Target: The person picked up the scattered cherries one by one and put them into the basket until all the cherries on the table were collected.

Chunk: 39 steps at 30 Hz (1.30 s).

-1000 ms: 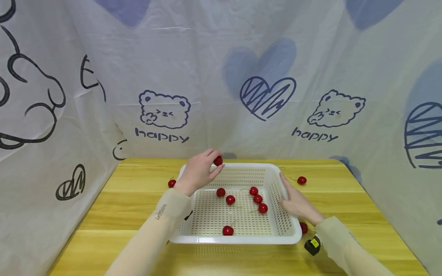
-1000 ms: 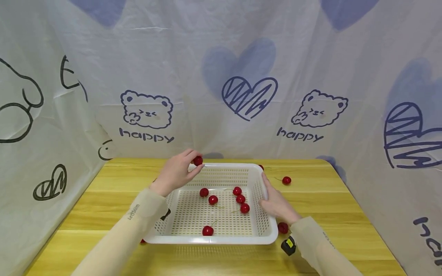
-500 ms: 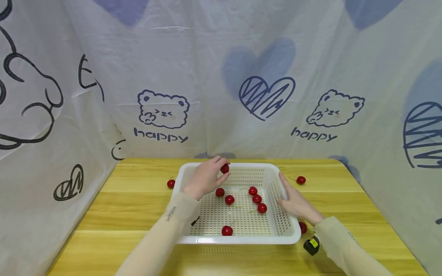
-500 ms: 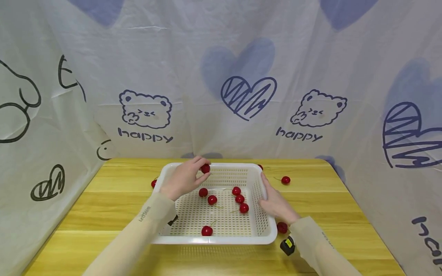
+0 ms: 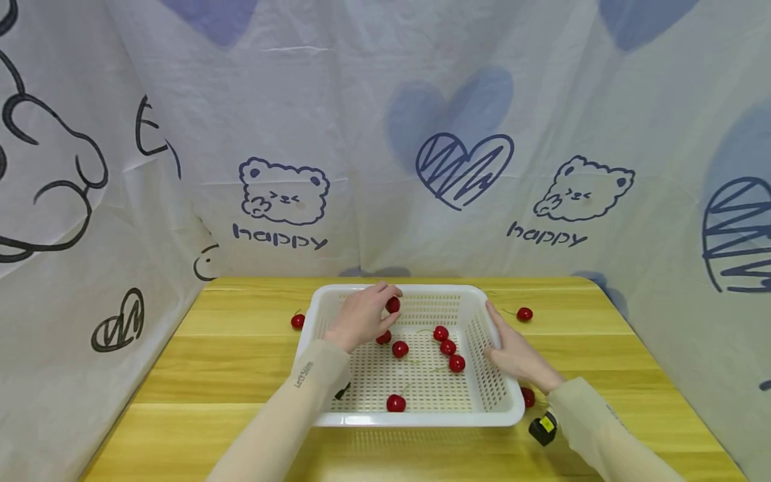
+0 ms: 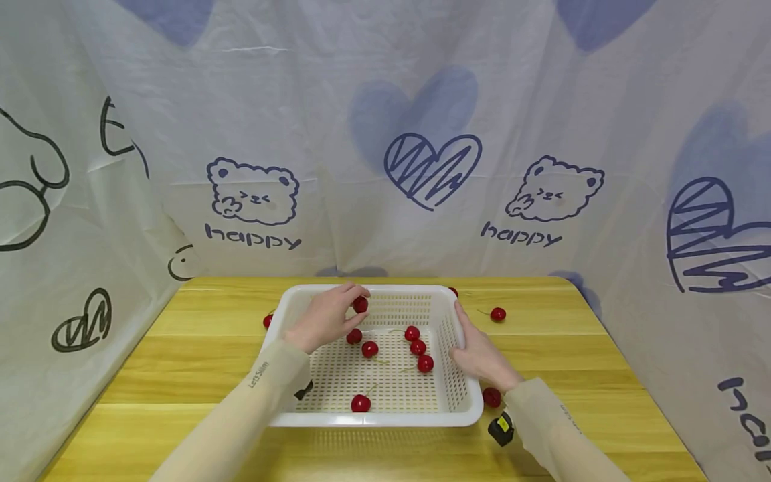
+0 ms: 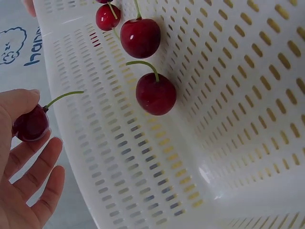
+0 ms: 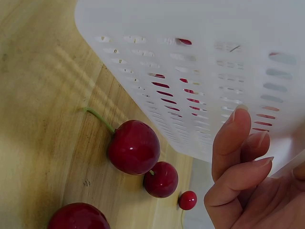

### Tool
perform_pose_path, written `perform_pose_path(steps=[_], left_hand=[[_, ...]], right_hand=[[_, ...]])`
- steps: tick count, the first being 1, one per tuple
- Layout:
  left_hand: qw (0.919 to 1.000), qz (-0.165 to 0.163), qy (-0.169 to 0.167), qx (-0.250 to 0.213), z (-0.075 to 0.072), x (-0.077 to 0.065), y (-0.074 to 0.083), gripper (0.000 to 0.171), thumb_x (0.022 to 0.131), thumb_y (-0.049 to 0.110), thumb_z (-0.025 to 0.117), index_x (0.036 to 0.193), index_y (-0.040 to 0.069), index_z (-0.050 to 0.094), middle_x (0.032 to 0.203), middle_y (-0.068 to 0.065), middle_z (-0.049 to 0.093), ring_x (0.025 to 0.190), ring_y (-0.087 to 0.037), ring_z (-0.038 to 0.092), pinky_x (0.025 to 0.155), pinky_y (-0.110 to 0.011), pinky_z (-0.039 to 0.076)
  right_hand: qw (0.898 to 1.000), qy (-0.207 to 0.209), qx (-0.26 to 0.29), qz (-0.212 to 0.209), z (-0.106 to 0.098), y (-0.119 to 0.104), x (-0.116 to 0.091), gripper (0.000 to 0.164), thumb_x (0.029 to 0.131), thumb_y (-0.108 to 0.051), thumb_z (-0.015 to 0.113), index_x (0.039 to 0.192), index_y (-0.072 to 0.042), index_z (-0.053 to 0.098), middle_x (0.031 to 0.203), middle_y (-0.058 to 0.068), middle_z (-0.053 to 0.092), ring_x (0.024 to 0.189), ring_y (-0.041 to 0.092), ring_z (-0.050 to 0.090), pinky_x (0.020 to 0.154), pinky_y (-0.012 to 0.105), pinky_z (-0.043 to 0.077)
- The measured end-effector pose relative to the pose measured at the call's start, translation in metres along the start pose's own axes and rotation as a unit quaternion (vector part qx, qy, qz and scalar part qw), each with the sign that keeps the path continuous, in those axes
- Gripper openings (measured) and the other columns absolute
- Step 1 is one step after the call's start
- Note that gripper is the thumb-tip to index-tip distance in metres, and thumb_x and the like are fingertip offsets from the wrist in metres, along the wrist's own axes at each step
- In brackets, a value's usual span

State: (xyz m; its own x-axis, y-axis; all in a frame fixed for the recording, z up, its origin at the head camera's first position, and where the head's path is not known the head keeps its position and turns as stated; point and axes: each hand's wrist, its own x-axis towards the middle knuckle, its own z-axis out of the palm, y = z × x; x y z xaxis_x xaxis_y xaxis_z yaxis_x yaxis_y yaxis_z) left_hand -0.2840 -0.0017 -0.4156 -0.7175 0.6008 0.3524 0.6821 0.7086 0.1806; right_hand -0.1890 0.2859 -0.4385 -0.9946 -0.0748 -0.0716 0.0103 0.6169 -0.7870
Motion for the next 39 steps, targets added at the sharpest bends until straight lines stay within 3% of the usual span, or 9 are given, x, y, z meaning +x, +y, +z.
perform_pose_path(steps=[10, 15, 25, 32, 39], left_hand=[[0.9997, -0.016, -0.011, -0.018, 0.000, 0.001, -0.005, 0.035, 0.089, 0.028, 0.065, 0.120, 0.015, 0.059, 0.111, 0.000, 0.062, 0.096, -0.017, 0.060, 0.085, -0.035, 0.049], [0.9994, -0.023, -0.003, -0.024, -0.001, 0.004, -0.011, 0.033, 0.087, 0.024, 0.067, 0.117, 0.014, 0.059, 0.105, 0.001, 0.063, 0.091, -0.017, 0.059, 0.082, -0.036, 0.050], [0.9976, -0.037, -0.058, 0.001, 0.005, 0.002, -0.015, 0.033, 0.089, 0.028, 0.065, 0.119, 0.016, 0.058, 0.100, 0.002, 0.061, 0.084, -0.015, 0.057, 0.078, -0.033, 0.049], [0.9951, -0.042, -0.086, -0.022, 0.012, 0.002, -0.014, 0.036, 0.091, 0.034, 0.062, 0.122, 0.016, 0.056, 0.104, 0.003, 0.064, 0.090, -0.013, 0.058, 0.081, -0.033, 0.049], [0.9941, -0.025, -0.099, -0.035, 0.021, 0.001, -0.016, 0.037, 0.092, 0.038, 0.060, 0.119, 0.014, 0.057, 0.101, 0.001, 0.065, 0.084, -0.013, 0.059, 0.080, -0.033, 0.050]], right_hand=[[1.000, 0.000, -0.010, -0.003, 0.000, 0.000, 0.001, 0.092, 0.083, 0.001, 0.052, 0.153, -0.022, -0.003, 0.148, 0.036, 0.014, 0.086, 0.039, 0.063, 0.052, 0.036, 0.055], [1.000, 0.001, -0.010, -0.001, 0.001, 0.000, 0.002, 0.091, 0.084, 0.001, 0.052, 0.153, -0.023, -0.003, 0.147, 0.037, 0.016, 0.082, 0.036, 0.064, 0.052, 0.036, 0.055], [1.000, 0.003, -0.003, 0.000, 0.002, 0.000, 0.002, 0.091, 0.084, 0.001, 0.052, 0.153, -0.024, -0.003, 0.146, 0.037, 0.019, 0.083, 0.036, 0.064, 0.052, 0.036, 0.055], [1.000, 0.002, -0.008, -0.002, 0.001, 0.000, 0.001, 0.090, 0.084, 0.000, 0.052, 0.153, -0.022, -0.003, 0.147, 0.036, 0.017, 0.084, 0.038, 0.064, 0.052, 0.036, 0.055], [1.000, 0.001, -0.007, 0.002, 0.001, 0.001, 0.001, 0.091, 0.084, 0.001, 0.051, 0.153, -0.022, -0.003, 0.144, 0.040, 0.020, 0.081, 0.036, 0.065, 0.052, 0.037, 0.055]])
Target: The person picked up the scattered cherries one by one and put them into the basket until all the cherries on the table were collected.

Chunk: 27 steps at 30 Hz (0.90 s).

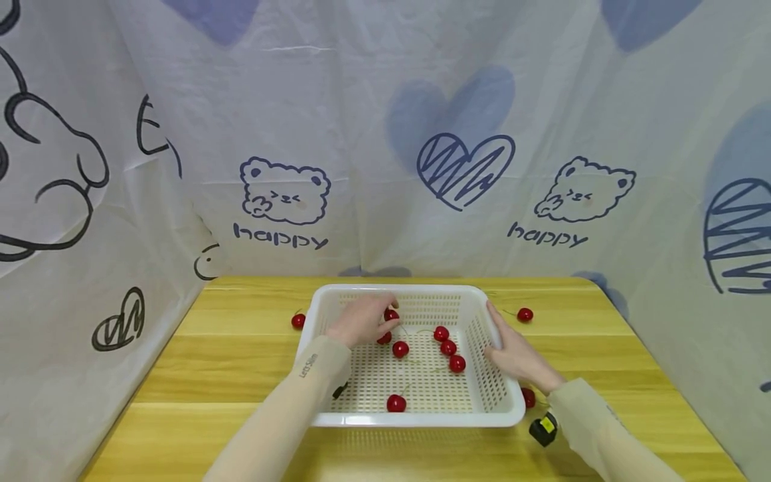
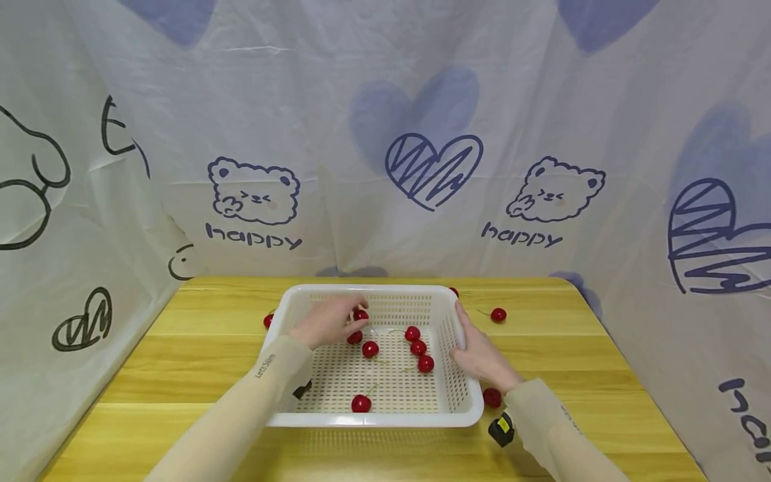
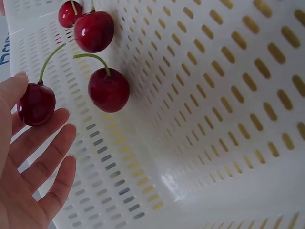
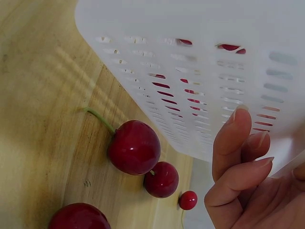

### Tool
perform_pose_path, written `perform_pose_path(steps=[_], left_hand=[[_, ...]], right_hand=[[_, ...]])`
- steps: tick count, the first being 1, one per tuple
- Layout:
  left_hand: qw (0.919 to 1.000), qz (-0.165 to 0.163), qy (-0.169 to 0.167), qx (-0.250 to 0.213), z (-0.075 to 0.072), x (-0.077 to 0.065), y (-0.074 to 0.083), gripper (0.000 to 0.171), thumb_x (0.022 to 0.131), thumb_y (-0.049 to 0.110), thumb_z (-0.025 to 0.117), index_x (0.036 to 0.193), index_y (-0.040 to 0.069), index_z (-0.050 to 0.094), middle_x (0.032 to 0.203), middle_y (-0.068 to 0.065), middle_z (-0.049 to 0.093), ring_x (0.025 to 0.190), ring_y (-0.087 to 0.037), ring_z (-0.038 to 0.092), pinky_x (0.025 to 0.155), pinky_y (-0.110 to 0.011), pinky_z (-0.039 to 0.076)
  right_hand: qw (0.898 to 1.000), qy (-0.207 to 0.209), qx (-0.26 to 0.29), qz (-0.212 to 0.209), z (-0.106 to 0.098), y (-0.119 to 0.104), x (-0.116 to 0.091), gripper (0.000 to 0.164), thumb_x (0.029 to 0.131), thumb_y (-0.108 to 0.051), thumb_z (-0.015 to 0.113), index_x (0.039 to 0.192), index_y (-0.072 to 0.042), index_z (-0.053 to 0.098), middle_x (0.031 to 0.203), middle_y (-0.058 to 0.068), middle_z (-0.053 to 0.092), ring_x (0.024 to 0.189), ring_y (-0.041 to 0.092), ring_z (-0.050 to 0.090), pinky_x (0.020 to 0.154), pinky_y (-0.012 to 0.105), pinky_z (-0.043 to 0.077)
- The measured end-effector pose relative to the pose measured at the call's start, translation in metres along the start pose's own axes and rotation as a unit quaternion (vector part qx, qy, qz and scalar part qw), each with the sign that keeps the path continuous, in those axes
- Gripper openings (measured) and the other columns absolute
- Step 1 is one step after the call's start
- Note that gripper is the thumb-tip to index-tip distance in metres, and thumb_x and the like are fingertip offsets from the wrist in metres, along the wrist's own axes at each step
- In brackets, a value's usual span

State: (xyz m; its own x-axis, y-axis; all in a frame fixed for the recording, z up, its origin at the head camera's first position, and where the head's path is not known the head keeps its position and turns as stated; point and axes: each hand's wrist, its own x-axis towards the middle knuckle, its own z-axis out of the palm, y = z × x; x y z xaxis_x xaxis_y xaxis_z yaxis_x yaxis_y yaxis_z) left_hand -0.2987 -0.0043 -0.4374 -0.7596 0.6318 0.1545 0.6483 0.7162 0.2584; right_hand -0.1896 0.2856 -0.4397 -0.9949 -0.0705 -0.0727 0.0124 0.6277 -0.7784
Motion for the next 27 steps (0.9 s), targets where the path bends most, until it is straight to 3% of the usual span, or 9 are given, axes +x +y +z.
perform_pose_path(steps=[6, 10, 18, 27], left_hand=[[0.9997, 0.002, -0.021, -0.008, 0.005, -0.001, -0.001, 0.035, 0.094, 0.039, 0.056, 0.118, 0.013, 0.059, 0.095, 0.004, 0.065, 0.082, -0.011, 0.059, 0.078, -0.032, 0.050], [0.9995, 0.012, -0.027, -0.013, 0.007, -0.001, -0.002, 0.034, 0.094, 0.038, 0.056, 0.116, 0.012, 0.060, 0.098, 0.002, 0.065, 0.085, -0.011, 0.059, 0.079, -0.033, 0.050], [0.9992, 0.000, -0.030, -0.025, 0.011, 0.000, -0.004, 0.034, 0.095, 0.039, 0.055, 0.117, 0.013, 0.060, 0.107, -0.002, 0.066, 0.095, -0.017, 0.061, 0.085, -0.036, 0.050], [0.9994, -0.020, -0.022, -0.018, -0.002, -0.003, 0.003, 0.036, 0.097, 0.037, 0.052, 0.123, 0.013, 0.056, 0.116, -0.006, 0.064, 0.101, -0.022, 0.061, 0.088, -0.039, 0.049]], right_hand=[[1.000, -0.001, 0.005, 0.003, 0.000, 0.000, 0.001, 0.091, 0.084, 0.001, 0.052, 0.152, -0.024, -0.003, 0.145, 0.039, 0.019, 0.081, 0.035, 0.065, 0.051, 0.037, 0.055], [1.000, -0.002, 0.007, 0.004, 0.000, 0.000, 0.001, 0.091, 0.085, 0.001, 0.052, 0.152, -0.025, -0.004, 0.146, 0.039, 0.017, 0.080, 0.035, 0.065, 0.051, 0.037, 0.055], [1.000, -0.003, 0.010, 0.004, 0.000, 0.000, 0.000, 0.091, 0.084, 0.002, 0.051, 0.152, -0.024, -0.004, 0.146, 0.038, 0.017, 0.083, 0.038, 0.064, 0.052, 0.037, 0.055], [1.000, -0.002, 0.013, 0.000, 0.000, 0.002, 0.000, 0.091, 0.084, 0.002, 0.051, 0.152, -0.024, -0.004, 0.146, 0.038, 0.017, 0.084, 0.039, 0.064, 0.052, 0.037, 0.055]])
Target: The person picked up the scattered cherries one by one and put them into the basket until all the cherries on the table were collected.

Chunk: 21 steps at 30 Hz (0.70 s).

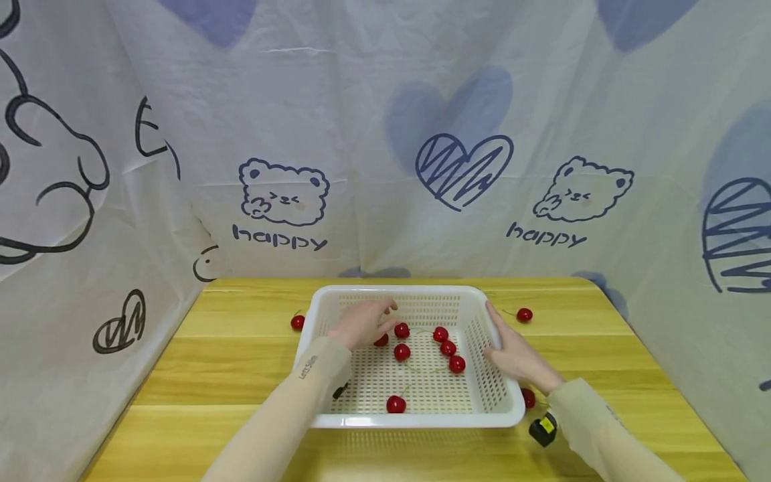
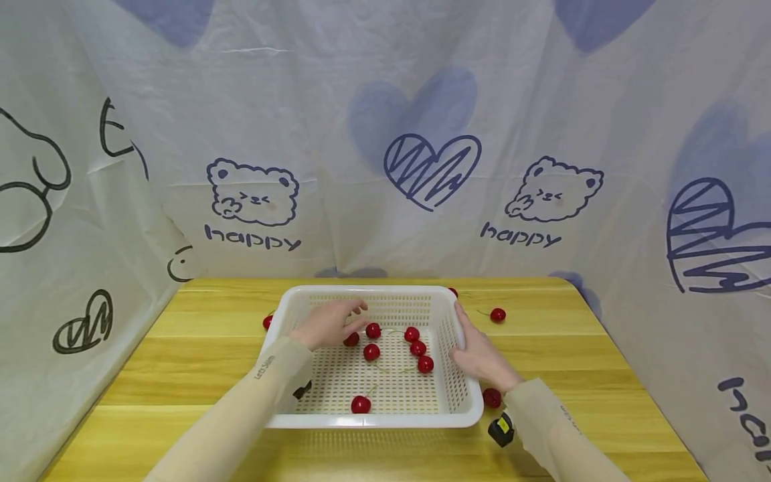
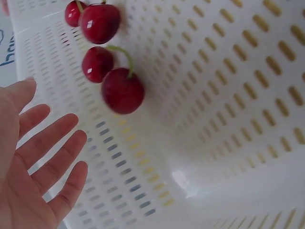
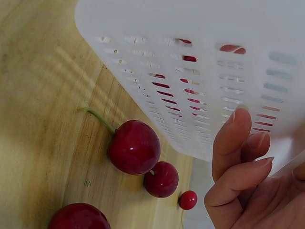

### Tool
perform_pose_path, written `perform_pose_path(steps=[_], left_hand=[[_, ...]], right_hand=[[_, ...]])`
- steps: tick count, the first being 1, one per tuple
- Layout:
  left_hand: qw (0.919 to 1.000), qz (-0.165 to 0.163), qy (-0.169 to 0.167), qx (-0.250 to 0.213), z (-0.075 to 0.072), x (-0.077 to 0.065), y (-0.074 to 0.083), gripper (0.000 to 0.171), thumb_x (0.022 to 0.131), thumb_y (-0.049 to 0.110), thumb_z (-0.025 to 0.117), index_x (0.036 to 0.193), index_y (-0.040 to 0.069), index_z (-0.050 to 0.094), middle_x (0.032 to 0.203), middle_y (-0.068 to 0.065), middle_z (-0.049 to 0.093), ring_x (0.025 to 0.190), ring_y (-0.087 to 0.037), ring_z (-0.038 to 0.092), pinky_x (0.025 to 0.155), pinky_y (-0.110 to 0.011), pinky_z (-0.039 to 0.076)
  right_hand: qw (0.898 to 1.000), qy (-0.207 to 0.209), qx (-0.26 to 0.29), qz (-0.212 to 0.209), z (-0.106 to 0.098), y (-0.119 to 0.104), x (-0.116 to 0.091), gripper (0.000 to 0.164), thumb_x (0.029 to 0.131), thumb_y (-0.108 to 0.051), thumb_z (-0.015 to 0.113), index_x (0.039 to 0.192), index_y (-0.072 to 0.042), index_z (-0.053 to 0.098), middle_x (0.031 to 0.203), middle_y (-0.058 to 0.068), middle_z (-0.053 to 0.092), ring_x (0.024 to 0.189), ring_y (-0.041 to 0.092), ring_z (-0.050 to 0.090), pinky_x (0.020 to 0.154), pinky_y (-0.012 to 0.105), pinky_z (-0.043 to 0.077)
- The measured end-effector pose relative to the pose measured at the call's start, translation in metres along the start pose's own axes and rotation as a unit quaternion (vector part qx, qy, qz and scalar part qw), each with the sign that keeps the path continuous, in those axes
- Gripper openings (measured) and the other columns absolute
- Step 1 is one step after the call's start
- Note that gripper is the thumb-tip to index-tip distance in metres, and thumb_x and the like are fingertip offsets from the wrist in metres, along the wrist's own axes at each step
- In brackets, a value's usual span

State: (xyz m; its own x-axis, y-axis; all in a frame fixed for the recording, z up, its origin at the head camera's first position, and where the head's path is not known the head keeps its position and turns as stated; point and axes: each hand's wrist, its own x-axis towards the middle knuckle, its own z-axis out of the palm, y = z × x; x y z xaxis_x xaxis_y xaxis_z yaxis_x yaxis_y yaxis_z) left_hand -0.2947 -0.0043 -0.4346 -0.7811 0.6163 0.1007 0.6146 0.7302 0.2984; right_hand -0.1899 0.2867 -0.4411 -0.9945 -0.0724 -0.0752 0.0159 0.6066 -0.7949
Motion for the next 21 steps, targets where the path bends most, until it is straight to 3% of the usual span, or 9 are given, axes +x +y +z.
perform_pose_path(steps=[13, 21], left_hand=[[0.9990, -0.020, 0.039, -0.001, -0.039, -0.010, -0.003, 0.038, 0.097, 0.035, 0.051, 0.128, 0.013, 0.055, 0.122, -0.005, 0.062, 0.108, -0.022, 0.059, 0.091, -0.039, 0.048], [0.9948, -0.009, 0.101, -0.004, -0.071, -0.024, -0.024, 0.038, 0.097, 0.032, 0.052, 0.127, 0.009, 0.055, 0.127, -0.008, 0.059, 0.115, -0.027, 0.055, 0.099, -0.044, 0.042]], right_hand=[[1.000, 0.002, -0.009, -0.001, -0.001, -0.002, 0.000, 0.091, 0.085, 0.001, 0.051, 0.153, -0.023, -0.004, 0.145, 0.039, 0.019, 0.085, 0.040, 0.064, 0.053, 0.038, 0.056], [1.000, 0.001, -0.023, 0.000, 0.000, -0.002, 0.000, 0.090, 0.085, 0.000, 0.051, 0.152, -0.023, -0.004, 0.147, 0.037, 0.018, 0.085, 0.037, 0.064, 0.054, 0.038, 0.056]])
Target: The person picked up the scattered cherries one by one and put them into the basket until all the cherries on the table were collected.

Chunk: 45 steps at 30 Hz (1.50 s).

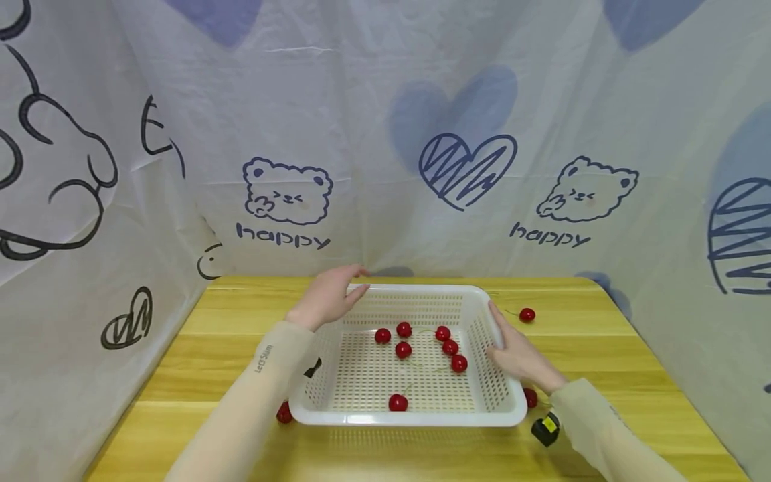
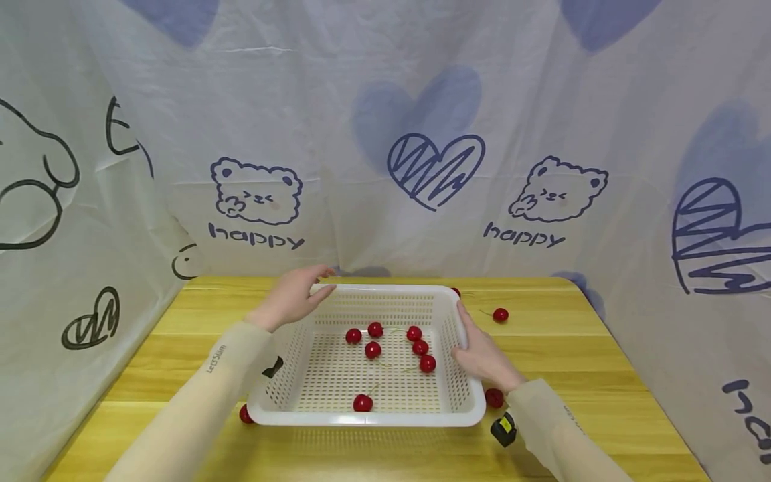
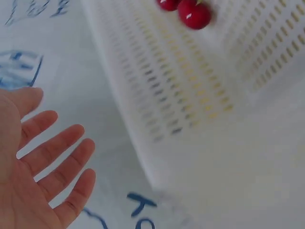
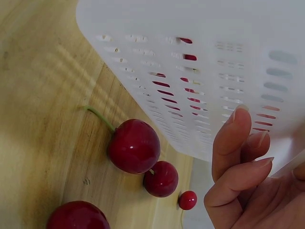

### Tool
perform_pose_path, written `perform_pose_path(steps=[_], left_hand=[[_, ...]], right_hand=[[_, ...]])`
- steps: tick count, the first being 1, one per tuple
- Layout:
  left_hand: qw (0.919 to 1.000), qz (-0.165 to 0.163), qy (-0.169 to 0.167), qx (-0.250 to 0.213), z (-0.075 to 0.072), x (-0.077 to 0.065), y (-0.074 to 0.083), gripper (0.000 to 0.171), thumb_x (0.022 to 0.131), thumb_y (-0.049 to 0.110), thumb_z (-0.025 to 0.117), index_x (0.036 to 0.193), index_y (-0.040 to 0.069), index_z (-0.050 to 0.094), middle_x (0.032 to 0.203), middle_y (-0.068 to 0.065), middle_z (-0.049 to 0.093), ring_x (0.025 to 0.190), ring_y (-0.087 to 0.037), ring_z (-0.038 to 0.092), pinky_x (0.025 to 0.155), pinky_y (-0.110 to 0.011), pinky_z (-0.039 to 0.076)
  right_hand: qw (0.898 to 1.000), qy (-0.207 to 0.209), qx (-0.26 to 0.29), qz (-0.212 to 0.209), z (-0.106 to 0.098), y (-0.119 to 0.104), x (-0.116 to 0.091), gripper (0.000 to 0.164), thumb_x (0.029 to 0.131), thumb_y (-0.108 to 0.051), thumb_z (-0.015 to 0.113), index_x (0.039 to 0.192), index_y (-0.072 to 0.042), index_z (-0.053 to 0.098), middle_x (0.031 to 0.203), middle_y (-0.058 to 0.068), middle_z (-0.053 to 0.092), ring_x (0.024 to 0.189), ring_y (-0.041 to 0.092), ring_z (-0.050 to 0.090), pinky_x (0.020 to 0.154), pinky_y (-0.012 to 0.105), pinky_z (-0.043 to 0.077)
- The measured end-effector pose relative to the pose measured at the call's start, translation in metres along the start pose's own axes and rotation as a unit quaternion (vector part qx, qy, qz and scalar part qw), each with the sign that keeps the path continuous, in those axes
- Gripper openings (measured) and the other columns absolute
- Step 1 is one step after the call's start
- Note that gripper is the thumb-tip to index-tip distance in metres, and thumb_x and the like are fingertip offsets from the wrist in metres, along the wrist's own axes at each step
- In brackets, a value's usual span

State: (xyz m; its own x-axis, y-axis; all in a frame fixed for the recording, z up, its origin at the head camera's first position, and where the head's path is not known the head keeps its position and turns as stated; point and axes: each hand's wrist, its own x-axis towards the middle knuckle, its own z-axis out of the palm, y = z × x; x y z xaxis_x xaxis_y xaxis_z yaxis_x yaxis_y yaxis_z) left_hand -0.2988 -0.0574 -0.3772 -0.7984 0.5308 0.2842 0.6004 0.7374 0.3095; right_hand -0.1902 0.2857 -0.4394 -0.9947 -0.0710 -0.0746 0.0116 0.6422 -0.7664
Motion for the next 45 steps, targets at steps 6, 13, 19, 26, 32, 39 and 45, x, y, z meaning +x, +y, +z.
perform_pose_path(steps=[6, 13, 19, 26, 32, 39, 45], left_hand=[[0.9990, -0.029, 0.025, -0.021, -0.026, -0.013, -0.020, 0.039, 0.097, 0.031, 0.052, 0.129, 0.008, 0.052, 0.130, -0.011, 0.056, 0.114, -0.031, 0.055, 0.096, -0.048, 0.043], [0.9981, -0.056, 0.026, -0.005, -0.031, -0.031, -0.043, 0.040, 0.099, 0.029, 0.049, 0.132, 0.007, 0.050, 0.132, -0.014, 0.053, 0.121, -0.033, 0.048, 0.100, -0.051, 0.038], [0.9967, -0.079, 0.021, -0.004, -0.021, -0.045, -0.064, 0.044, 0.099, 0.025, 0.048, 0.139, 0.008, 0.042, 0.141, -0.015, 0.044, 0.128, -0.035, 0.041, 0.103, -0.056, 0.033], [0.9950, -0.100, 0.006, 0.003, -0.006, -0.058, -0.085, 0.045, 0.099, 0.022, 0.048, 0.139, 0.003, 0.040, 0.141, -0.020, 0.042, 0.128, -0.040, 0.039, 0.103, -0.057, 0.032], [0.9940, -0.107, -0.022, 0.004, 0.007, -0.069, -0.096, 0.049, 0.096, 0.017, 0.051, 0.141, 0.004, 0.038, 0.143, -0.021, 0.040, 0.129, -0.041, 0.038, 0.103, -0.058, 0.031], [0.9915, -0.120, -0.050, -0.004, 0.015, -0.077, -0.099, 0.052, 0.094, 0.013, 0.054, 0.142, 0.007, 0.037, 0.145, -0.020, 0.038, 0.130, -0.040, 0.036, 0.103, -0.059, 0.030], [0.9901, -0.121, -0.071, -0.002, 0.020, -0.081, -0.101, 0.055, 0.092, 0.011, 0.056, 0.143, 0.007, 0.036, 0.144, -0.020, 0.039, 0.129, -0.041, 0.038, 0.101, -0.059, 0.032]], right_hand=[[1.000, -0.002, 0.007, 0.000, 0.000, -0.001, 0.000, 0.091, 0.085, 0.002, 0.051, 0.152, -0.023, -0.004, 0.146, 0.038, 0.019, 0.082, 0.035, 0.065, 0.053, 0.038, 0.056], [1.000, -0.007, 0.000, -0.002, -0.001, -0.001, 0.002, 0.090, 0.086, 0.001, 0.051, 0.152, -0.022, -0.005, 0.147, 0.037, 0.017, 0.084, 0.037, 0.064, 0.054, 0.039, 0.056], [1.000, -0.008, -0.006, -0.003, -0.001, 0.001, 0.004, 0.090, 0.087, 0.001, 0.051, 0.152, -0.022, -0.005, 0.148, 0.036, 0.017, 0.087, 0.039, 0.064, 0.055, 0.039, 0.056], [1.000, -0.006, -0.020, 0.000, -0.002, 0.001, 0.005, 0.089, 0.087, 0.000, 0.052, 0.152, -0.022, -0.004, 0.147, 0.036, 0.018, 0.085, 0.036, 0.064, 0.055, 0.039, 0.056], [1.000, -0.006, -0.023, -0.002, -0.004, 0.003, 0.005, 0.089, 0.086, -0.001, 0.052, 0.153, -0.020, -0.004, 0.147, 0.037, 0.018, 0.087, 0.039, 0.063, 0.056, 0.040, 0.056], [0.999, -0.004, -0.041, -0.002, -0.006, 0.003, 0.003, 0.087, 0.088, -0.002, 0.052, 0.152, -0.018, -0.004, 0.150, 0.033, 0.012, 0.099, 0.048, 0.058, 0.063, 0.044, 0.056], [0.999, -0.004, -0.046, -0.007, -0.008, 0.003, 0.001, 0.089, 0.087, -0.001, 0.054, 0.152, -0.016, -0.004, 0.150, 0.034, 0.011, 0.096, 0.048, 0.059, 0.061, 0.043, 0.056]])
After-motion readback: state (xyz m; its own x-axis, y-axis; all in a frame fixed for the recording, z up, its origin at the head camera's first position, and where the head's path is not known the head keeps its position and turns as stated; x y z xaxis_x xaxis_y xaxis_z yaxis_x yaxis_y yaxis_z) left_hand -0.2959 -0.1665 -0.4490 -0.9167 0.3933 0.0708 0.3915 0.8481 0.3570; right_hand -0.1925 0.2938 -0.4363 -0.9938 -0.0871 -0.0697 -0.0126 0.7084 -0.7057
